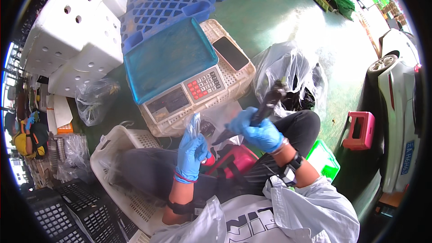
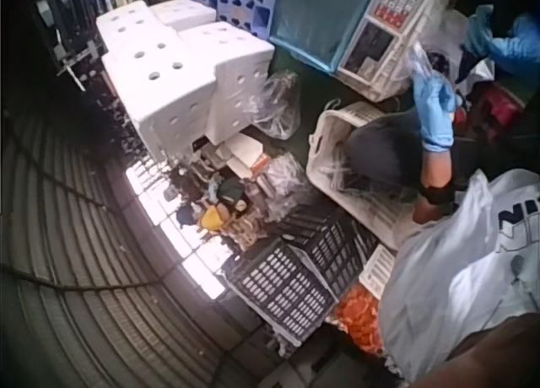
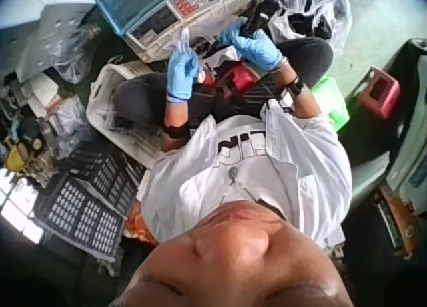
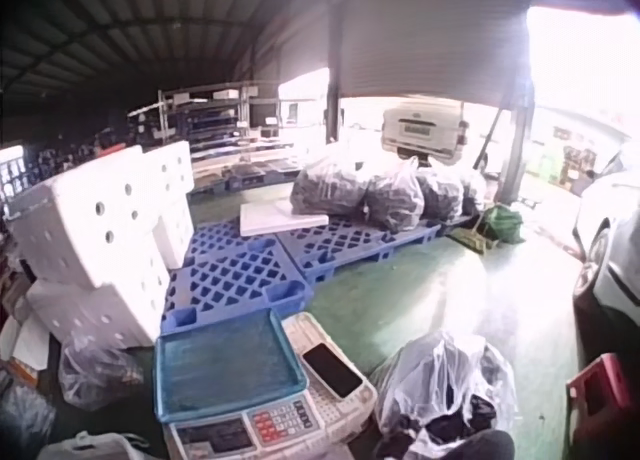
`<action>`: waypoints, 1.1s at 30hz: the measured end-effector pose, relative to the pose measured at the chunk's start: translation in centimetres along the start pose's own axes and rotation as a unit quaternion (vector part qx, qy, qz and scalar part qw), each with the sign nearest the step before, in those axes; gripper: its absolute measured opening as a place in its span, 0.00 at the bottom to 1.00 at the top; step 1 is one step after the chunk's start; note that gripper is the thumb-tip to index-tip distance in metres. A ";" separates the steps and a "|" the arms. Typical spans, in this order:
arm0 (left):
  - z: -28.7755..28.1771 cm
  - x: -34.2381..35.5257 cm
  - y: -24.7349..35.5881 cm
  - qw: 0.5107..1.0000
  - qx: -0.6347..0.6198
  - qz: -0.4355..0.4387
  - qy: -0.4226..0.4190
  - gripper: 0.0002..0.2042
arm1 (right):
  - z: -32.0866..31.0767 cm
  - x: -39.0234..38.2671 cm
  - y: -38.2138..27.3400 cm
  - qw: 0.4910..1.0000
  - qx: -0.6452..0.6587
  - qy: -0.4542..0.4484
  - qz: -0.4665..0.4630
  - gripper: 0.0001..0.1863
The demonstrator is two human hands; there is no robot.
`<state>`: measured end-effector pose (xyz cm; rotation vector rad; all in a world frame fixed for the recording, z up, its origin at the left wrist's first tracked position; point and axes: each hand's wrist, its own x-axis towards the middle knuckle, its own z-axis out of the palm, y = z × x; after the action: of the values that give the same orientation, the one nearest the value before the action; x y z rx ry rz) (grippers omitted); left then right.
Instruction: The person is sorting small black plastic items from a large bag, weighing them on a scale, and placing them into individual plastic bags.
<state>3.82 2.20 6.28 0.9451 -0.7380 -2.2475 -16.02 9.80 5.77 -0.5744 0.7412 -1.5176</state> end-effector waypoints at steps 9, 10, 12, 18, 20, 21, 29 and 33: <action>1.7 -2.7 1.0 0.996 0.081 0.007 -0.024 0.32 | -8.2 2.2 12.4 0.587 -0.802 -0.104 -0.047 0.13; 1.8 -2.7 1.2 0.995 0.094 0.013 -0.019 0.31 | -8.0 1.1 11.4 0.549 -0.830 -0.060 0.075 0.15; 0.8 -2.3 0.6 0.994 0.105 0.018 -0.001 0.31 | -9.2 1.0 9.8 0.457 -0.858 -0.061 0.227 0.18; -1.6 -1.0 -1.6 0.984 0.160 -0.065 0.033 0.30 | -7.2 -6.3 -10.6 0.952 -0.305 0.013 0.012 0.10; -1.4 -0.5 -2.0 0.982 0.168 -0.086 0.019 0.29 | -15.0 -8.0 -13.0 0.958 -0.226 0.163 -0.066 0.08; -1.0 -0.4 -2.1 0.979 0.171 -0.104 0.027 0.28 | -19.5 -9.5 -13.7 0.917 -0.308 0.253 -0.003 0.09; 1.2 0.4 -2.6 0.961 0.234 -0.133 0.063 0.23 | -38.2 -9.3 -1.7 0.580 -0.561 0.547 0.221 0.64; 1.0 0.1 -2.2 0.953 0.246 -0.147 0.095 0.23 | -35.0 -3.2 -0.8 0.482 -0.507 0.660 0.275 0.58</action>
<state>2.34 3.91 5.40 1.5752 -1.1614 -2.2116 -42.11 16.96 -16.62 0.2483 2.8100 -0.4259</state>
